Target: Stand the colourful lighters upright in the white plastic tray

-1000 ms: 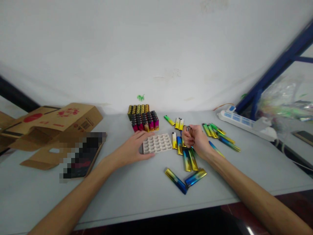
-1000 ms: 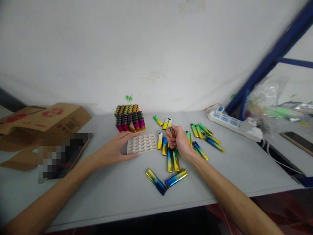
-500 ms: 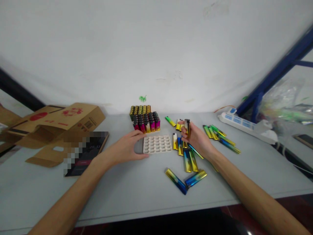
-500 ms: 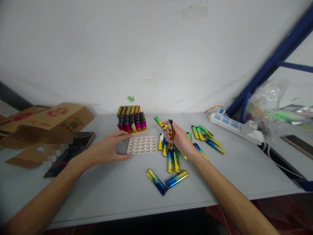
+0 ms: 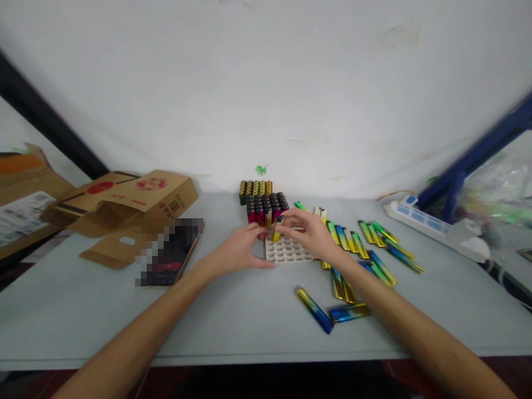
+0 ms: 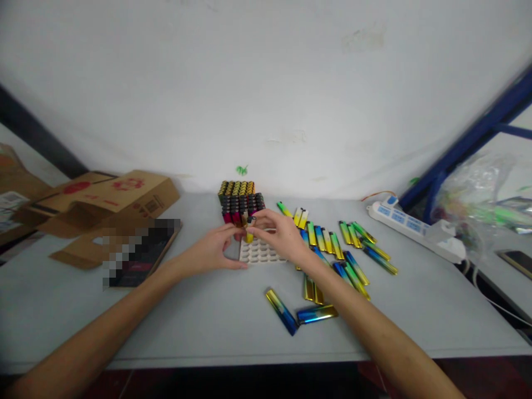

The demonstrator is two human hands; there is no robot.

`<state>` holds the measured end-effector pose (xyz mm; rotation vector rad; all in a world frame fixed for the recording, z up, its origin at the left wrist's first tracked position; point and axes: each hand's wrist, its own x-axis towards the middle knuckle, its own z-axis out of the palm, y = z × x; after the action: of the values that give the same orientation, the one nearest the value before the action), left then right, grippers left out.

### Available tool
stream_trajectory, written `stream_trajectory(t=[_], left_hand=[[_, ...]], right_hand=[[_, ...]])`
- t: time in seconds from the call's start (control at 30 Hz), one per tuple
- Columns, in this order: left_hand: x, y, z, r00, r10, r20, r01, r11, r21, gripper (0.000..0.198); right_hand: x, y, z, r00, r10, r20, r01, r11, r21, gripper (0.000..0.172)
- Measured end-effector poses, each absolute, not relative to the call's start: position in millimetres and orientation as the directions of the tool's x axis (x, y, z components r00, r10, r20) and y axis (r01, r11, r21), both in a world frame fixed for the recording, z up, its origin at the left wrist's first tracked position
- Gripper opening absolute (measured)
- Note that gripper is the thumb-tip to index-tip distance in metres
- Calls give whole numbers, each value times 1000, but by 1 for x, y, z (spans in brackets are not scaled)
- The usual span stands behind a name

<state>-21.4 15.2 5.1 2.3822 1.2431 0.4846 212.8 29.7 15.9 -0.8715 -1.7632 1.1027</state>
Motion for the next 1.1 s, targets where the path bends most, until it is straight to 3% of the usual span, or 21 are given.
stream_trajectory(t=[0.23, 0.47, 0.67, 0.83, 0.93, 1.0, 1.1], left_hand=[[-20, 15, 3, 531, 839, 120, 691, -511, 511, 60], [-21, 17, 2, 540, 834, 116, 697, -519, 494, 60], [-21, 19, 2, 542, 835, 94, 706, -513, 488, 62], [-22, 18, 6, 541, 836, 95, 704, -512, 493, 58], [-22, 17, 8, 543, 835, 88, 698, -507, 506, 57], [-22, 17, 9, 543, 835, 86, 697, -505, 509, 56], [-21, 17, 9, 545, 834, 85, 693, -506, 514, 56]], right_hand=[[198, 35, -3, -352, 870, 346, 229, 438, -869, 28], [200, 36, 1, -438, 835, 334, 312, 489, -815, 18], [199, 37, -2, -480, 802, 357, 373, 554, -744, 22], [218, 32, 27, -400, 804, 440, 388, 583, -713, 43], [243, 17, 55, -318, 808, 495, 405, 588, -700, 31], [264, 1, 71, -309, 819, 484, 444, 574, -689, 23], [298, -34, 80, -488, 819, 302, 544, 556, -629, 21]])
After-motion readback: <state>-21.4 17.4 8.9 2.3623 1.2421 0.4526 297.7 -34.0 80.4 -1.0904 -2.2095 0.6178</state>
